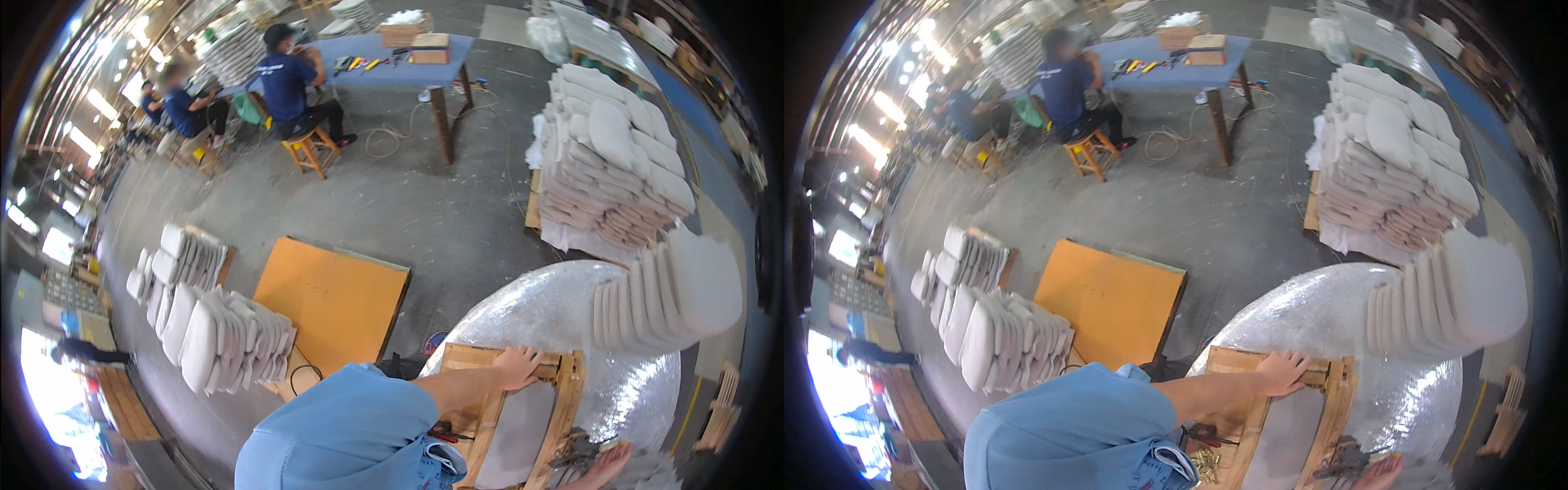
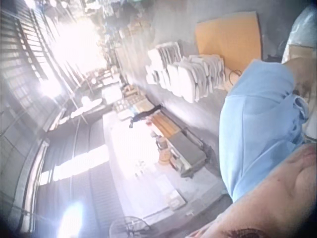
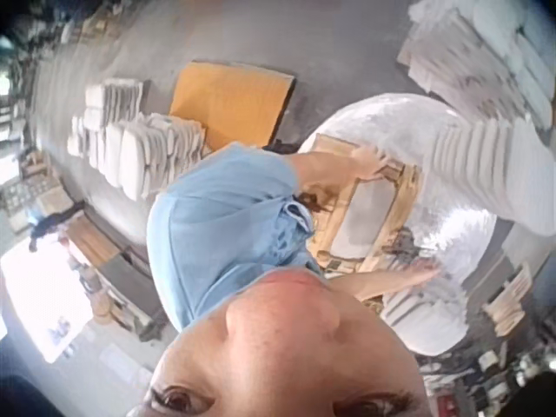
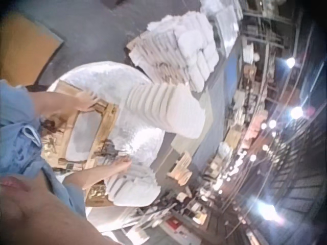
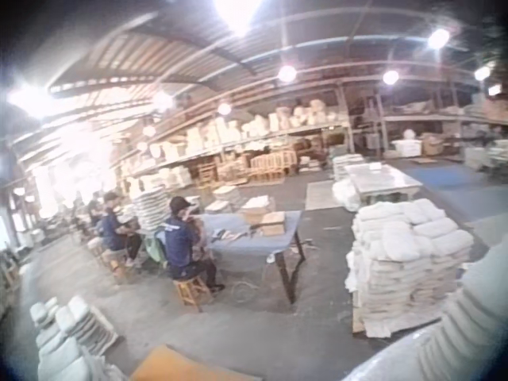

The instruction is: The person places a gray cushion into a wooden jig, secures it with a clamp, and uses a pneumatic drill to drive brass fasteners into the cushion. The person repeats this process for multiple cushions, removing each finished unit and stacking it nearby.

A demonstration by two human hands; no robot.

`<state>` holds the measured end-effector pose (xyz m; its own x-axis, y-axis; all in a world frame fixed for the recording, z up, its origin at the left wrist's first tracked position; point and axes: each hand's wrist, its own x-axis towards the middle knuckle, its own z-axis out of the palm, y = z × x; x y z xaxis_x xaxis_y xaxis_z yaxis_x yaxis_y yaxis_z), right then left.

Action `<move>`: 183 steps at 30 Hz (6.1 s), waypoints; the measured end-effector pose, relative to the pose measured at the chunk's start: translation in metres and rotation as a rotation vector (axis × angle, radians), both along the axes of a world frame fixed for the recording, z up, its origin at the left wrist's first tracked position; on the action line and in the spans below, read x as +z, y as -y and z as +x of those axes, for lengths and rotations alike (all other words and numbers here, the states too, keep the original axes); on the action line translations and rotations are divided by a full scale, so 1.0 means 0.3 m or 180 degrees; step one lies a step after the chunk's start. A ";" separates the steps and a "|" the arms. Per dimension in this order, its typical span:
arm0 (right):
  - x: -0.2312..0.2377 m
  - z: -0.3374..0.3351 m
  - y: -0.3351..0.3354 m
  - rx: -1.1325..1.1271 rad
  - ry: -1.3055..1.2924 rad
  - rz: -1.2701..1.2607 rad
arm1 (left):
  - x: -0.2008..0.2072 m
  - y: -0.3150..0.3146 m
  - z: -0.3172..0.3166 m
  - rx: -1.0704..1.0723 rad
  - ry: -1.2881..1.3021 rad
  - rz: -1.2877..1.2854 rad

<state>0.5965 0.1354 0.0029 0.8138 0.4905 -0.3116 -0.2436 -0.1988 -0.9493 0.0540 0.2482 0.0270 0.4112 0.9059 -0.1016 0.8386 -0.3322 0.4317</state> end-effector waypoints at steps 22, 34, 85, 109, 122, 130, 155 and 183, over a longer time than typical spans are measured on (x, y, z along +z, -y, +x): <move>0.106 -0.200 -0.252 0.0985 0.1614 -0.1747 | 0.011 -0.024 -0.014 0.0052 0.0022 -0.0486; 0.469 -0.509 -0.254 0.0683 0.2001 -0.0922 | 0.016 -0.021 -0.040 0.0111 0.0053 -0.0396; 0.001 -2.264 0.720 -0.0526 -0.1223 -0.1017 | -0.003 0.228 -0.104 -0.3852 0.0259 0.0768; -0.195 -2.477 1.071 -0.2614 -0.1043 -0.0787 | 0.177 -0.070 0.462 -0.3535 0.0203 0.1413; -0.302 -2.738 1.050 -0.2470 -0.0973 -0.2104 | 0.428 -0.139 0.527 -0.3812 0.0766 0.1320; -0.320 -2.653 1.080 -0.2468 -0.0962 -0.1842 | 0.366 -0.186 0.454 -0.3749 0.0628 0.1117; 0.226 -1.568 0.385 -0.1977 -0.3072 0.1553 | -0.099 -0.408 -0.503 -0.0283 0.1231 -0.1145; 0.514 -1.493 0.337 -0.2486 -0.3200 0.2059 | 0.259 -0.115 0.064 -0.3310 -0.0330 0.0637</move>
<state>0.1486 0.0342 0.1572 0.5079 0.3030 -0.8064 -0.6994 0.6915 -0.1808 0.0733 0.2828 0.1047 0.9906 0.1184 -0.0685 0.1313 -0.9637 0.2325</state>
